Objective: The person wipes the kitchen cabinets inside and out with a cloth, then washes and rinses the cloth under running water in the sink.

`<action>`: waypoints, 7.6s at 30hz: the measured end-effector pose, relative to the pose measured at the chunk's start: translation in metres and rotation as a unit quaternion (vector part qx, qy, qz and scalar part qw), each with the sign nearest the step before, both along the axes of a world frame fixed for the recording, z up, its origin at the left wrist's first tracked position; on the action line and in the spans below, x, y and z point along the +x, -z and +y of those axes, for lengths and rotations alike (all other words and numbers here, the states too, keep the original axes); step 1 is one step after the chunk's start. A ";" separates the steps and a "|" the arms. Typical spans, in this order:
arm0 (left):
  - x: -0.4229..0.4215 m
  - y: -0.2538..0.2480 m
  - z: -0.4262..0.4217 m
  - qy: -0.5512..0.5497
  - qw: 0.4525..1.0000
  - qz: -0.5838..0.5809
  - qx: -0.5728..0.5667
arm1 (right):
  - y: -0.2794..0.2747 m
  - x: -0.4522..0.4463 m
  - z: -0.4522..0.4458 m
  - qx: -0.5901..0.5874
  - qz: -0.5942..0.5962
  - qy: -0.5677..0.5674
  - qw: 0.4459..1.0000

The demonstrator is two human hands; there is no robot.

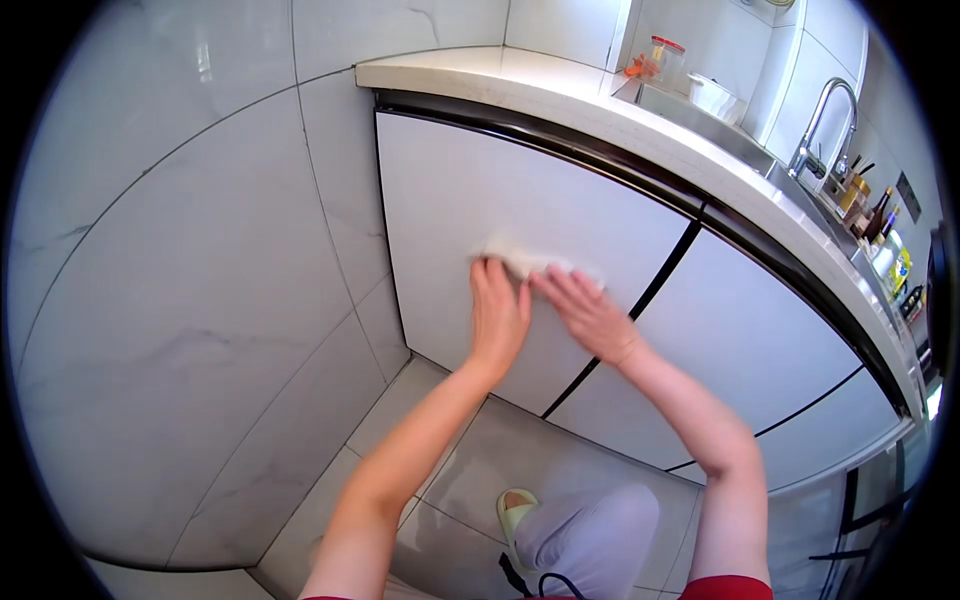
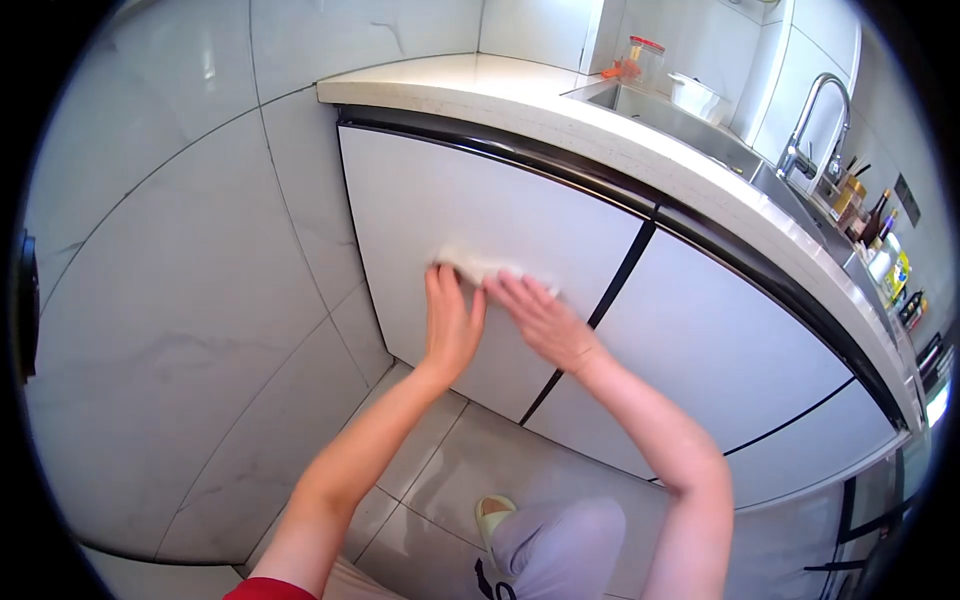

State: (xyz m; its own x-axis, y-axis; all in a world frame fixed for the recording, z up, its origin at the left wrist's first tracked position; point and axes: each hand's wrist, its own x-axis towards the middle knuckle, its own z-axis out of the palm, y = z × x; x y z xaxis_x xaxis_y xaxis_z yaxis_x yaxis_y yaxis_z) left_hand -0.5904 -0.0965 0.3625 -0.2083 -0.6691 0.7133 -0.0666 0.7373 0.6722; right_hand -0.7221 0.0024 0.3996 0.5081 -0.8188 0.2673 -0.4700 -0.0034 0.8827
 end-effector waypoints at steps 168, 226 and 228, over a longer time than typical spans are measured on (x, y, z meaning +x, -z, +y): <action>-0.028 0.088 -0.004 -0.023 0.964 -0.039 -0.261 | 0.073 -0.027 0.031 -0.051 -0.162 0.017 0.985; -0.098 0.014 0.096 0.086 0.925 -0.099 -0.356 | 0.025 -0.105 0.161 -0.069 -0.129 0.020 0.989; -0.122 -0.050 0.089 0.095 0.896 -0.029 -0.433 | -0.036 -0.115 0.170 -0.117 -0.123 0.018 0.985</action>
State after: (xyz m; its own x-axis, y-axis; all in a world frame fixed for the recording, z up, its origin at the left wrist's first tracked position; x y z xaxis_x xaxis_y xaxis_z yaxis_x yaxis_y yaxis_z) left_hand -0.7126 -0.0071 0.4125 -0.3131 0.1809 0.9323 0.0994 0.9825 -0.1572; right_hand -0.8373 0.1726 0.4354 0.3765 -0.7361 0.5625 -0.6653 0.2077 0.7171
